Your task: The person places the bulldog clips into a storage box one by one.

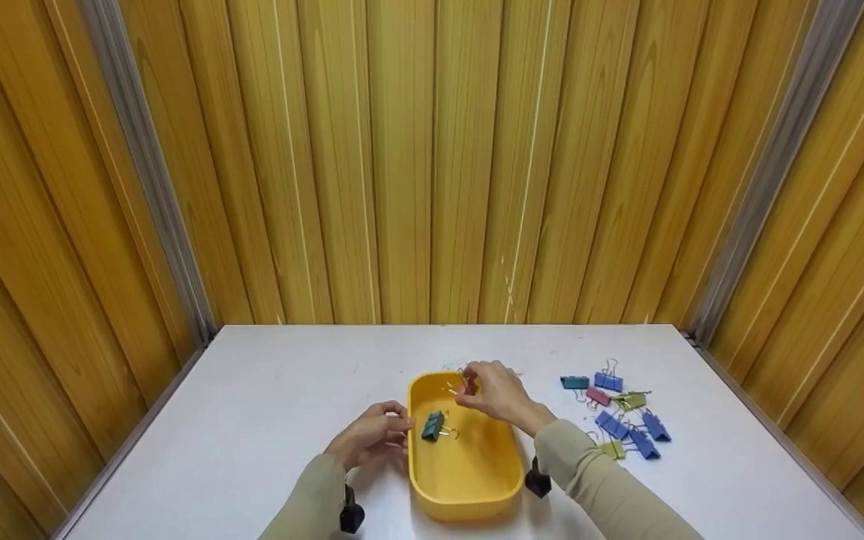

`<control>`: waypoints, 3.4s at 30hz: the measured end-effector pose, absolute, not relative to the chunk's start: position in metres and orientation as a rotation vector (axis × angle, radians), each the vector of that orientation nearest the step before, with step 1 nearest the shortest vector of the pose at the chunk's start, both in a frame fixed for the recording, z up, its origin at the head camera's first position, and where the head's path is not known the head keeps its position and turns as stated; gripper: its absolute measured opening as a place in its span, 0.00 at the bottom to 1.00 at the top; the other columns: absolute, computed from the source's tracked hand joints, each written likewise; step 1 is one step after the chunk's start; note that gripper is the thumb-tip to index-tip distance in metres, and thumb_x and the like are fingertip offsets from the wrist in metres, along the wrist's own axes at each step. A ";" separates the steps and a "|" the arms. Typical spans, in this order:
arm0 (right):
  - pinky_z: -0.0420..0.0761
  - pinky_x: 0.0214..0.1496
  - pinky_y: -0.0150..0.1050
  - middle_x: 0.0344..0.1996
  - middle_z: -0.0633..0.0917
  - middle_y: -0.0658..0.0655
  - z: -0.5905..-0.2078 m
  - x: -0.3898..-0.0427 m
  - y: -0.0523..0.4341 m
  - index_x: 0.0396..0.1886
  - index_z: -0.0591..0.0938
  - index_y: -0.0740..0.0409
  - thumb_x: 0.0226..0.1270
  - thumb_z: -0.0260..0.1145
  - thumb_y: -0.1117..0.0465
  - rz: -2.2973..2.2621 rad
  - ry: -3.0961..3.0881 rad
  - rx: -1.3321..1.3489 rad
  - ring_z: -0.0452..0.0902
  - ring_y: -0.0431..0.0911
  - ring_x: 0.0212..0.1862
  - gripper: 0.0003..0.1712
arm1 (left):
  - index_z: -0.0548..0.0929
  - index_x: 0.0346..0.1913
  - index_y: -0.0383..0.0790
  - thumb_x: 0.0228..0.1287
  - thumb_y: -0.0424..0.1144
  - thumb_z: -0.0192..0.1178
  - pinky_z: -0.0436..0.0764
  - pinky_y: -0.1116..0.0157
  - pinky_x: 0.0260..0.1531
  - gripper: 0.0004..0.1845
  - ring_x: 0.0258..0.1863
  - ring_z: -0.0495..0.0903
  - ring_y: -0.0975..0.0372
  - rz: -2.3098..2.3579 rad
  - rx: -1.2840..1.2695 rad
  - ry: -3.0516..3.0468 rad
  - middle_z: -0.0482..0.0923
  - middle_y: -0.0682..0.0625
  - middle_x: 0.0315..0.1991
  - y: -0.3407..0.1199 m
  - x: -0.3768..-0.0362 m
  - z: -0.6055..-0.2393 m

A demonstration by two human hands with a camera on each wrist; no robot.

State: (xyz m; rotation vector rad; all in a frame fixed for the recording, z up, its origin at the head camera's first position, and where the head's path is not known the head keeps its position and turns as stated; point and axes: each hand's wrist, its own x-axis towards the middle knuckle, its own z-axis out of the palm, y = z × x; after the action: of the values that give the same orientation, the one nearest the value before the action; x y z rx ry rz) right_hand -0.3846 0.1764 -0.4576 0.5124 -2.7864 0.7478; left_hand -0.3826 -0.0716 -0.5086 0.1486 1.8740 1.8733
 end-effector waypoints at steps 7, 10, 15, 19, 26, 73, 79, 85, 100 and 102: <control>0.78 0.55 0.54 0.48 0.83 0.64 -0.460 -0.389 0.183 0.49 0.80 0.61 0.60 0.70 0.51 0.886 -2.699 0.490 0.77 0.57 0.50 0.23 | 0.71 0.44 0.38 0.64 0.36 0.59 0.84 0.67 0.30 0.10 0.28 0.81 0.61 1.869 0.159 1.905 0.81 0.45 0.33 -0.082 -0.382 -0.508; 0.80 0.51 0.52 0.44 0.84 0.63 -0.460 -0.393 0.201 0.44 0.81 0.60 0.61 0.69 0.54 0.901 -2.606 0.419 0.78 0.55 0.46 0.16 | 0.71 0.44 0.38 0.64 0.36 0.59 0.84 0.67 0.31 0.10 0.29 0.80 0.61 1.867 0.174 1.898 0.81 0.46 0.34 -0.082 -0.383 -0.508; 0.79 0.41 0.48 0.30 0.83 0.61 -0.467 -0.405 0.244 0.29 0.82 0.61 0.58 0.69 0.62 0.819 -2.442 0.253 0.77 0.52 0.35 0.07 | 0.71 0.44 0.38 0.65 0.35 0.59 0.84 0.67 0.31 0.10 0.29 0.80 0.61 1.862 0.160 1.905 0.80 0.46 0.34 -0.080 -0.385 -0.505; 0.76 0.35 0.50 0.23 0.82 0.61 -0.475 -0.409 0.284 0.22 0.81 0.63 0.55 0.68 0.66 0.662 -2.416 0.072 0.76 0.55 0.31 0.06 | 0.70 0.45 0.38 0.65 0.35 0.58 0.83 0.67 0.31 0.10 0.29 0.80 0.61 1.862 0.152 1.901 0.80 0.45 0.35 -0.078 -0.386 -0.503; 0.76 0.38 0.55 0.29 0.84 0.65 -0.492 -0.398 0.332 0.34 0.82 0.70 0.59 0.60 0.70 0.406 -2.763 -0.094 0.76 0.56 0.33 0.07 | 0.70 0.41 0.39 0.65 0.34 0.57 0.83 0.68 0.28 0.07 0.25 0.79 0.62 1.869 0.219 1.867 0.79 0.48 0.29 -0.074 -0.386 -0.507; 0.73 0.44 0.54 0.35 0.84 0.58 -0.469 -0.391 0.333 0.41 0.80 0.62 0.61 0.67 0.59 0.573 -2.852 0.025 0.78 0.50 0.38 0.12 | 0.71 0.41 0.38 0.64 0.33 0.57 0.83 0.68 0.27 0.07 0.25 0.79 0.62 1.852 0.206 1.862 0.79 0.48 0.29 -0.072 -0.386 -0.508; 0.73 0.44 0.53 0.34 0.85 0.59 -0.457 -0.390 0.321 0.40 0.81 0.62 0.58 0.69 0.59 0.583 -2.771 0.103 0.80 0.53 0.39 0.14 | 0.70 0.42 0.36 0.64 0.32 0.57 0.82 0.68 0.28 0.08 0.24 0.79 0.62 1.853 0.222 1.856 0.80 0.48 0.28 -0.073 -0.385 -0.507; 0.73 0.41 0.53 0.34 0.86 0.58 -0.449 -0.389 0.311 0.38 0.81 0.60 0.58 0.69 0.58 0.555 -2.717 0.158 0.80 0.53 0.39 0.12 | 0.70 0.43 0.36 0.64 0.32 0.57 0.84 0.68 0.27 0.08 0.24 0.80 0.62 1.857 0.186 1.851 0.80 0.46 0.31 -0.072 -0.385 -0.506; 0.75 0.46 0.51 0.35 0.85 0.57 -0.428 -0.383 0.283 0.40 0.81 0.59 0.59 0.69 0.57 0.617 -2.707 0.196 0.79 0.52 0.41 0.13 | 0.71 0.43 0.39 0.65 0.34 0.58 0.85 0.67 0.28 0.08 0.26 0.81 0.61 1.825 0.148 1.890 0.81 0.43 0.36 -0.071 -0.386 -0.502; 0.75 0.47 0.52 0.35 0.85 0.56 -0.426 -0.383 0.279 0.40 0.81 0.58 0.59 0.70 0.57 0.632 -2.703 0.201 0.79 0.52 0.41 0.12 | 0.71 0.42 0.39 0.65 0.34 0.58 0.85 0.67 0.28 0.07 0.26 0.81 0.61 1.828 0.151 1.887 0.82 0.42 0.37 -0.071 -0.386 -0.503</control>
State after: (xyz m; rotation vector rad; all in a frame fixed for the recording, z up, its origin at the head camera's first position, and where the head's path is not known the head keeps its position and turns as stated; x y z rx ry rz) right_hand -0.3831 0.2786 -0.4258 0.2014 -2.7032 0.6319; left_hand -0.3863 -0.0712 -0.5029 0.1510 1.8873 1.8285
